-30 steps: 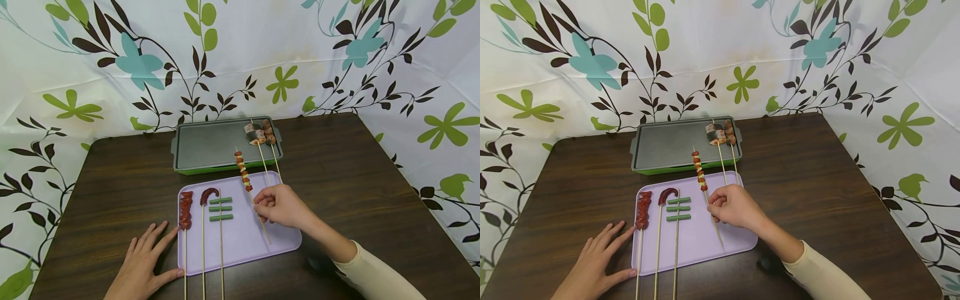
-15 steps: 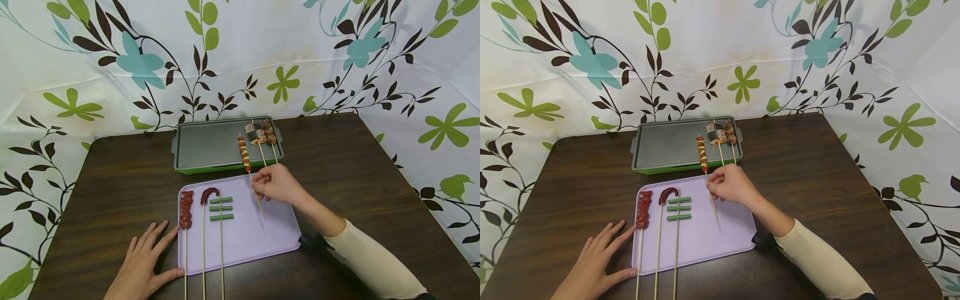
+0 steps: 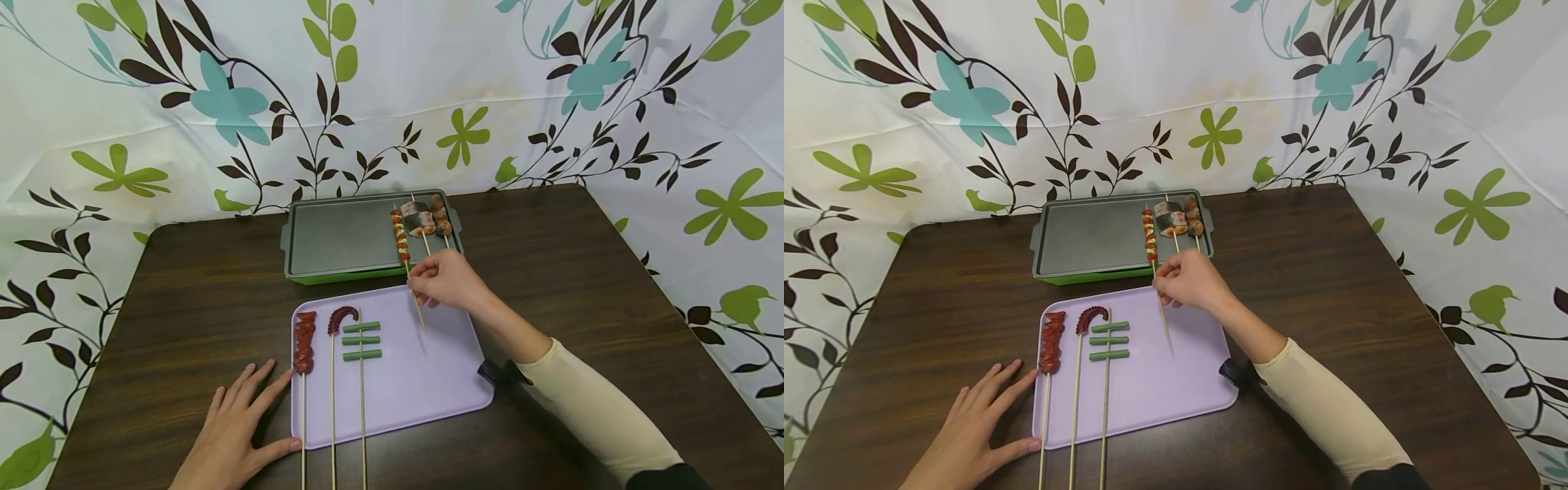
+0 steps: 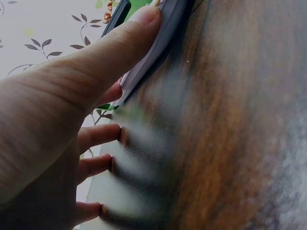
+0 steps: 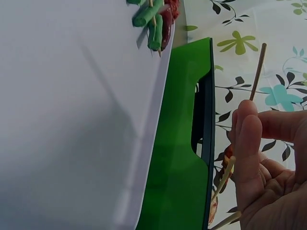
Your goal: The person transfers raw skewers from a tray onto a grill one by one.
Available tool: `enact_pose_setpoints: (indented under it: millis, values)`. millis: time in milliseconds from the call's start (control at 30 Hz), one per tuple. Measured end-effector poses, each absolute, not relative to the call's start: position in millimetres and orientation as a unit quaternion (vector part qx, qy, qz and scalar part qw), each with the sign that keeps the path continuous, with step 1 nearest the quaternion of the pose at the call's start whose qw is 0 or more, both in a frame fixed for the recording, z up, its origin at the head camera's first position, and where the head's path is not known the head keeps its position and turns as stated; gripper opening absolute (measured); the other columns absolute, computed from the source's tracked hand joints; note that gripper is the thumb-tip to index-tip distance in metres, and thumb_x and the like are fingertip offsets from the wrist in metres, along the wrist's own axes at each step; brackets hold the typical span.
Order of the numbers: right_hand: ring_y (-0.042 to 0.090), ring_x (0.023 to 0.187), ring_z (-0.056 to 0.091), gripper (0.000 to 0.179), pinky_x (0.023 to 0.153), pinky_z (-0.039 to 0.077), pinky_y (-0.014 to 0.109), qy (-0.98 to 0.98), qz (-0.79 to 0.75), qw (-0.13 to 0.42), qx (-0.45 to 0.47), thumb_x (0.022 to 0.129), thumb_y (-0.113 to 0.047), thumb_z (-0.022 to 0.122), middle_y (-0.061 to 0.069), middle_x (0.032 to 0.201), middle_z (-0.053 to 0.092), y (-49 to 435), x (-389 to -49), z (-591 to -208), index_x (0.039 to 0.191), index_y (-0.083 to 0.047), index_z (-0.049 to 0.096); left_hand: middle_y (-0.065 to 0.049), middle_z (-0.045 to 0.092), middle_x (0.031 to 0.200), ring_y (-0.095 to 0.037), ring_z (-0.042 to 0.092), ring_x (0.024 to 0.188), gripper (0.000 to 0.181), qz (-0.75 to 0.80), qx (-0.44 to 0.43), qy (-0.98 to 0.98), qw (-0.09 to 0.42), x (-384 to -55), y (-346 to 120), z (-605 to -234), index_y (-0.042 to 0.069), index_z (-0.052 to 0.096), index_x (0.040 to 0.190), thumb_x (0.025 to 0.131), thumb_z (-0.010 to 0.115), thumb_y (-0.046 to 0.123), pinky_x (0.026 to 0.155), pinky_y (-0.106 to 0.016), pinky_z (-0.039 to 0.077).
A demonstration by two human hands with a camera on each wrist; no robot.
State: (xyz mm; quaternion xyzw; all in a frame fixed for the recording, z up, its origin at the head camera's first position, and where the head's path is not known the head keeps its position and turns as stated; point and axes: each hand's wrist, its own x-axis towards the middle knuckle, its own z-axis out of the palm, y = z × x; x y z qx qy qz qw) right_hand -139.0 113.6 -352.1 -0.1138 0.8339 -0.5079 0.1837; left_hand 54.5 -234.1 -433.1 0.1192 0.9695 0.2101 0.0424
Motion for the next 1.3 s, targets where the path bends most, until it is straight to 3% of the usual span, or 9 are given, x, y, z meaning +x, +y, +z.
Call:
enact_pose_setpoints:
  millis: [600, 1300]
  values:
    - [0.022, 0.062, 0.069, 0.014, 0.055, 0.058, 0.034, 0.853, -0.479, 0.185, -0.091, 0.090, -0.010, 0.065, 0.008, 0.072, 0.070, 105, -163, -353, 0.095, 0.002, 0.073, -0.009, 0.033, 0.154, -0.043, 0.022, 0.140, 0.089, 0.212, 0.120, 0.969, 0.044, 54, -235, -434, 0.032, 0.042, 0.149, 0.074, 0.068, 0.072, 0.101, -0.077, 0.014]
    - [0.022, 0.061, 0.069, 0.016, 0.056, 0.057, 0.033, 0.872, -0.447, 0.175, -0.094, 0.091, -0.012, 0.066, 0.006, 0.069, 0.070, 101, -169, -351, 0.095, 0.000, 0.075, -0.008, 0.032, 0.155, -0.044, 0.022, 0.141, 0.089, 0.220, 0.118, 0.967, 0.045, 53, -234, -434, 0.034, 0.040, 0.150, 0.074, 0.068, 0.070, 0.100, -0.077, 0.015]
